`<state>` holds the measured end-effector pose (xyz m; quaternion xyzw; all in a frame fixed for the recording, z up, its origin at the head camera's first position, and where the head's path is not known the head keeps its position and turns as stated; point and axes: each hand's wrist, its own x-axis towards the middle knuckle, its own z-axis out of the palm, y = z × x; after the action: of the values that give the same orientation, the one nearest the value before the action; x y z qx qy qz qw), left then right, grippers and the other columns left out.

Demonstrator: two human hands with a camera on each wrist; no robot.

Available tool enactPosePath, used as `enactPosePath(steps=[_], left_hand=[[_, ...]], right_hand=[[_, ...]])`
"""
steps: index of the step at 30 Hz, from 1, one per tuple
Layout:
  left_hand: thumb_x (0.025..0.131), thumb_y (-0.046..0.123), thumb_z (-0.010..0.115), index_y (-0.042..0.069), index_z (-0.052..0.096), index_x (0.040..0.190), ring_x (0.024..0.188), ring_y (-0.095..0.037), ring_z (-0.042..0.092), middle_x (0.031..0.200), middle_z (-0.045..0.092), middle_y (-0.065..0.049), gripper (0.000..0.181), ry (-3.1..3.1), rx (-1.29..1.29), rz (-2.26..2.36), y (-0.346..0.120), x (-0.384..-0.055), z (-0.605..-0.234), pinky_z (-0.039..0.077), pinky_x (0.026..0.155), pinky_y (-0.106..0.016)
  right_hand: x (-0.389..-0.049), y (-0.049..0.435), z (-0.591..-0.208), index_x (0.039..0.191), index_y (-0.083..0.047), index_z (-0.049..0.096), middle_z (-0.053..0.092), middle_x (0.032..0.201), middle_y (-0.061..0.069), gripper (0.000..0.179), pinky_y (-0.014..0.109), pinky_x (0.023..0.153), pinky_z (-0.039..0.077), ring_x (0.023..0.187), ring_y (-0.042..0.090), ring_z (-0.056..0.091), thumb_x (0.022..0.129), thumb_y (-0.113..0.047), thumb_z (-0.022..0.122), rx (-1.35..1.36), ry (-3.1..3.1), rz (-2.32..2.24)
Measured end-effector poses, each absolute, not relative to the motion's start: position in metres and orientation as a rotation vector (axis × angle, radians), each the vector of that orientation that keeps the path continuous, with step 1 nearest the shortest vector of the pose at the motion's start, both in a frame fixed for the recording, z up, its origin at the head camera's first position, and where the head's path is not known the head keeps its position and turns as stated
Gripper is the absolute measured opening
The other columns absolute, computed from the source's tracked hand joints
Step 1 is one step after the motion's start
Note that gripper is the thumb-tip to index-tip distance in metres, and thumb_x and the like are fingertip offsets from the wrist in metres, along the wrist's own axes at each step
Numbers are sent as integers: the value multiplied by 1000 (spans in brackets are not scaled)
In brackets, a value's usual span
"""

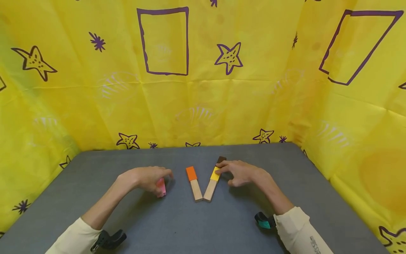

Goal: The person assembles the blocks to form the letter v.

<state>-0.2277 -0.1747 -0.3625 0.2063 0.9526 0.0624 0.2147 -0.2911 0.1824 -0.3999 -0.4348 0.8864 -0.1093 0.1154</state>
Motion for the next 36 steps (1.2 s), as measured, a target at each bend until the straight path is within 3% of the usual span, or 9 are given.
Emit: enactPosePath(steps=[3,11,16,23,36], left_hand=[[86,25,87,15,59,139,106,-18,56,120,64,-5,60,2652,600,189,-174,-232,-358,53,104,-45],[92,15,79,7,55,143,88,-9,66,91,72,6,57,2645,645,307,-163,-248,-340,56,98,-41],[95,14,75,6,53,145,87,-7,68,90,75,8,55,2668,683,366,-151,-266,-333,57,99,-38],[95,15,75,1,54,143,82,-12,64,89,72,0,54,2786,752,496,-139,-297,-350,56,82,-29],[94,23,78,2,59,143,88,-21,58,99,65,-9,57,2890,692,484,-136,-329,-386,55,89,-39]], right_hand=[[-291,185,-398,147,-12,61,47,161,17,61,64,115,43,148,47,45,87,-1,65,-1270,2605,-320],[-291,194,-396,147,-12,61,47,162,15,62,66,116,41,147,47,46,86,-2,64,-1237,2622,-292],[-291,195,-396,148,-12,60,47,162,14,63,66,117,40,148,46,46,86,-2,64,-1222,2627,-277],[-292,193,-400,148,-12,60,47,162,14,62,65,117,41,148,45,46,87,-2,64,-1232,2612,-283],[-292,183,-401,149,-13,59,47,162,13,64,63,117,42,149,43,46,86,-2,64,-1251,2608,-286]])
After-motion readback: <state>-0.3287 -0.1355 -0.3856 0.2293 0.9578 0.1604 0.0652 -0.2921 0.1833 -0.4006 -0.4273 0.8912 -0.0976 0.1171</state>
